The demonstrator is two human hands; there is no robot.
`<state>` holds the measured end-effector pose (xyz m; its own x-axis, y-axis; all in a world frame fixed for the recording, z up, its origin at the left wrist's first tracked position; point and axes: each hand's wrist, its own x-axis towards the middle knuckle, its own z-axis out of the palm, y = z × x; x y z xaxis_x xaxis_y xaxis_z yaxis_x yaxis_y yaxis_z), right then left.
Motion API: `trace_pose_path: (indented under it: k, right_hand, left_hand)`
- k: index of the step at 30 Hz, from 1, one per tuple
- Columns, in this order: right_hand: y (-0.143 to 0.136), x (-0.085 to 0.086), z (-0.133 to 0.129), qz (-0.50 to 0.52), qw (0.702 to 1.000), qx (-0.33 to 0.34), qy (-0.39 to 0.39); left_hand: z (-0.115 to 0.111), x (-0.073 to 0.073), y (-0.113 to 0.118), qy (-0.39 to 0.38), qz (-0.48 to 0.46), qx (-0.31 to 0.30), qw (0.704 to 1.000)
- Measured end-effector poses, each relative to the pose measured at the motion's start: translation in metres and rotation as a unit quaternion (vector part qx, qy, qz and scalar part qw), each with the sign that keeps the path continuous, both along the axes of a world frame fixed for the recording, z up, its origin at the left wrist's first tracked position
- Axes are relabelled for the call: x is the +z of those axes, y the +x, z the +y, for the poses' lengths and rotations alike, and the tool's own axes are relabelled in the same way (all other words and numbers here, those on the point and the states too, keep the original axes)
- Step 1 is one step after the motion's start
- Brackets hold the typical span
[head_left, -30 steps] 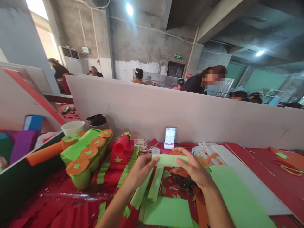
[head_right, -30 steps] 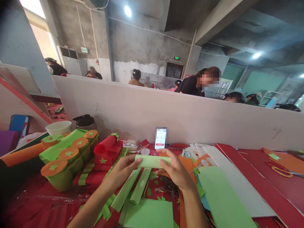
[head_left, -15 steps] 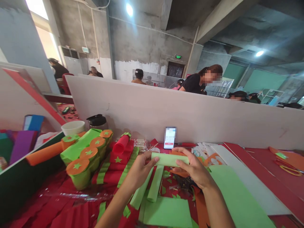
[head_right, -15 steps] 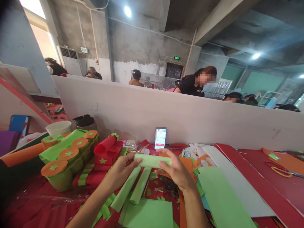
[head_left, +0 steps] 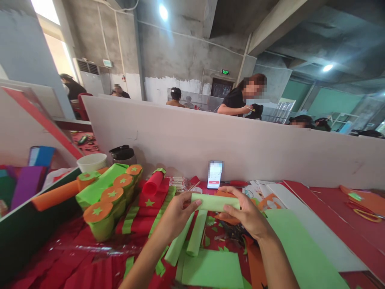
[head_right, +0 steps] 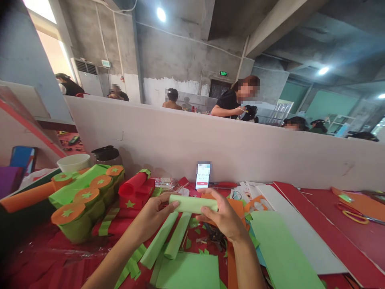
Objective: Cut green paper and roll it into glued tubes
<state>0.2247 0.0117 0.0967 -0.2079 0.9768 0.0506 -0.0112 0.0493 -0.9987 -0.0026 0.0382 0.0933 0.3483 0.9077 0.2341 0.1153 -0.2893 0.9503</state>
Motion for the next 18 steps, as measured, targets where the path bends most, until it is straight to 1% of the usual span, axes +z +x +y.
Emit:
trace_pose_path:
  k: [5, 8, 11, 14, 18]
  right_hand:
    - [0.0, 0.001, 0.001, -0.05, 0.999, -0.012, 0.017]
    - [0.001, -0.002, 0.005, -0.063, 0.997, -0.019, 0.04]
    - [0.003, -0.009, 0.009, -0.038, 0.998, -0.035, 0.047]
    - [0.005, -0.018, 0.014, -0.002, 0.997, -0.065, 0.035]
    - [0.005, -0.024, 0.018, 0.048, 0.996, -0.076, 0.015]
  left_hand:
    - [-0.001, 0.001, 0.0, 0.024, 0.024, 0.023, 0.999]
    - [-0.002, 0.001, 0.001, 0.039, 0.035, 0.042, 0.998]
    - [-0.003, -0.001, 0.003, 0.057, 0.028, 0.057, 0.996]
    - [-0.006, 0.0, 0.005, 0.074, 0.02, 0.092, 0.993]
    - [-0.011, 0.005, 0.007, 0.091, 0.043, 0.118, 0.988]
